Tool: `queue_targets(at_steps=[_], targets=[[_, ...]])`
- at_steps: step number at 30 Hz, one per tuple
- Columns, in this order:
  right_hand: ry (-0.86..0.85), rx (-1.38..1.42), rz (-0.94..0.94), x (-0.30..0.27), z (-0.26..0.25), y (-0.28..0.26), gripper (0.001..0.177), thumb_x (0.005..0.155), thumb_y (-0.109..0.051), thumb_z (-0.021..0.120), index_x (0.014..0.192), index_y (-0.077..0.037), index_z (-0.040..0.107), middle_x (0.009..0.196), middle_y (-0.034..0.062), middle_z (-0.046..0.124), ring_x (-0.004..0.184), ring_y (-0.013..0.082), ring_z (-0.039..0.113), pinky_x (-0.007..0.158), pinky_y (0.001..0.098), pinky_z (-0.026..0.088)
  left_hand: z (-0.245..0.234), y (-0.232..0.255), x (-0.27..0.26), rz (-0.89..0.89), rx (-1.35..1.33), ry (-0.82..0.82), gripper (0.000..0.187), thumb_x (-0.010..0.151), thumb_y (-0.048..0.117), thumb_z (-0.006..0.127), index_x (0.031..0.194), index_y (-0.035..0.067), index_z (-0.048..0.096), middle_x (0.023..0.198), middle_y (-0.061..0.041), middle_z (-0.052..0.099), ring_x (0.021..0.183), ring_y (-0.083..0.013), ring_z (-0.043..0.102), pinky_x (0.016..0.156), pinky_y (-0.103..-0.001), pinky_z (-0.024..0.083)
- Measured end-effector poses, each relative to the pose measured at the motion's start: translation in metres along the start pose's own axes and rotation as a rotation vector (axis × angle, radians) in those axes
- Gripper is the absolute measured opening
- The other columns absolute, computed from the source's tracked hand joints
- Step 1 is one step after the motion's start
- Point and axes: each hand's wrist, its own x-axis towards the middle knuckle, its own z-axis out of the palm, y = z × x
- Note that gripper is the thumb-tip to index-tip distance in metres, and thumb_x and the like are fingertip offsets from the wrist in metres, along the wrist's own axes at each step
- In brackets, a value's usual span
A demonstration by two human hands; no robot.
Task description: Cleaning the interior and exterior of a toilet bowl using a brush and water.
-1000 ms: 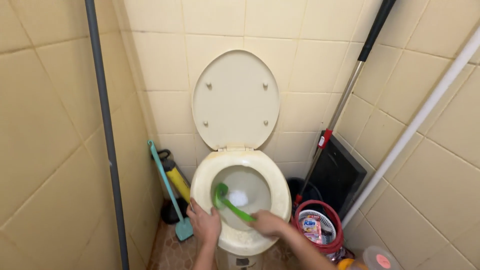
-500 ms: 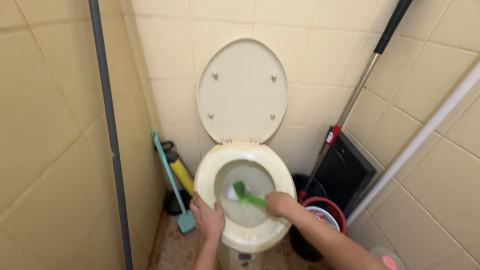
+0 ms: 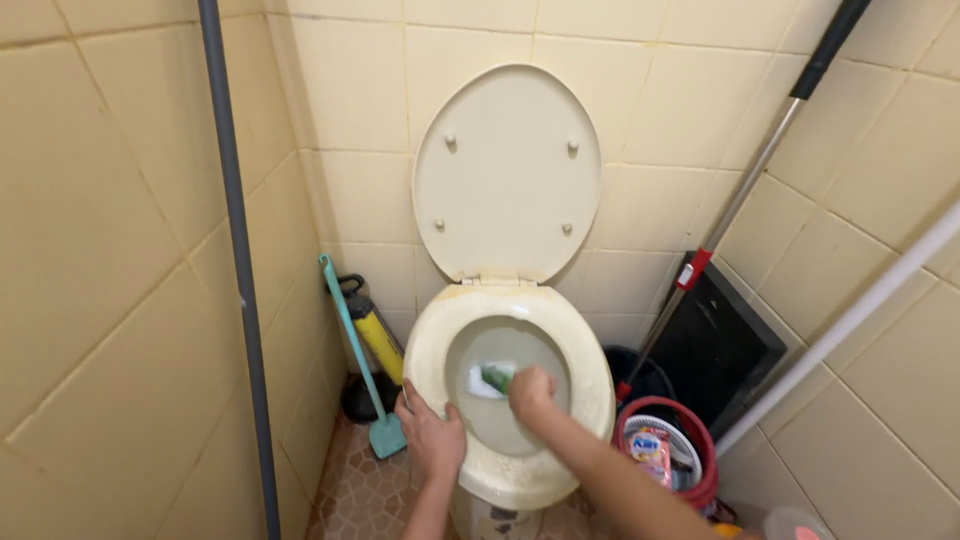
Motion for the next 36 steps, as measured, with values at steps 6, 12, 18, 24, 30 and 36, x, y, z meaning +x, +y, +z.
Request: queue_targets(at_steps=[6, 12, 18, 24, 30, 36], targets=[[0.154, 0.101, -0.167, 0.028, 0.05, 0.015, 0.019, 0.089, -0.015, 0.063, 0.095, -0.014, 0.081, 0.093, 0.0082, 0.076, 0.084, 0.0272, 0.075, 0.059, 0.0451, 0.058, 0.012, -0.01, 0.01, 0.032, 0.004, 0.022, 0.089, 0.082, 0.02, 0.071, 0.157, 0.006, 0.025, 0.153, -0.021, 0.034, 0.133, -0.0429, 0.046, 0.108, -0.047, 0.043], [-0.088, 0.28, -0.34, -0.156, -0.141, 0.124, 0.028, 0.091, -0.031, 0.07, 0.114, -0.015, 0.076, 0.105, 0.0133, 0.075, 0.1, 0.0311, 0.071, 0.089, 0.0427, 0.056, 0.003, -0.004, 0.005, 0.011, -0.007, -0.032, 0.087, 0.086, 0.022, 0.068, 0.159, 0.005, 0.024, 0.154, -0.022, 0.033, 0.131, -0.043, 0.047, 0.107, -0.048, 0.044], [-0.216, 0.185, -0.248, -0.211, -0.161, 0.136, 0.023, 0.091, -0.026, 0.067, 0.111, -0.017, 0.075, 0.103, 0.0124, 0.076, 0.095, 0.0285, 0.074, 0.083, 0.0427, 0.059, -0.001, -0.001, 0.003, 0.008, -0.007, -0.016, 0.086, 0.086, 0.023, 0.067, 0.159, 0.006, 0.024, 0.154, -0.021, 0.033, 0.132, -0.0421, 0.047, 0.105, -0.049, 0.046], [0.129, 0.129, -0.118, -0.1, -0.017, 0.044, 0.021, 0.09, -0.017, 0.06, 0.093, -0.01, 0.08, 0.095, 0.0158, 0.076, 0.084, 0.0299, 0.075, 0.067, 0.0467, 0.062, -0.002, 0.0, -0.001, -0.005, 0.017, -0.026, 0.088, 0.086, 0.024, 0.068, 0.16, 0.007, 0.024, 0.154, -0.02, 0.034, 0.133, -0.0421, 0.047, 0.105, -0.049, 0.046], [0.006, 0.369, -0.289, -0.195, -0.1, 0.08, 0.02, 0.088, -0.014, 0.059, 0.089, -0.004, 0.076, 0.09, 0.0192, 0.074, 0.086, 0.0366, 0.074, 0.076, 0.0475, 0.058, 0.003, 0.0, 0.007, -0.032, 0.028, -0.018, 0.088, 0.085, 0.023, 0.07, 0.159, 0.007, 0.024, 0.154, -0.02, 0.034, 0.134, -0.0411, 0.046, 0.106, -0.047, 0.045], [-0.079, 0.443, -0.183, -0.15, -0.049, 0.079, 0.019, 0.088, -0.017, 0.065, 0.098, -0.004, 0.074, 0.098, 0.0201, 0.073, 0.093, 0.0374, 0.074, 0.081, 0.0472, 0.06, 0.003, -0.009, 0.001, 0.022, 0.009, 0.007, 0.087, 0.084, 0.021, 0.07, 0.158, 0.005, 0.026, 0.153, -0.02, 0.035, 0.133, -0.042, 0.046, 0.108, -0.047, 0.043]])
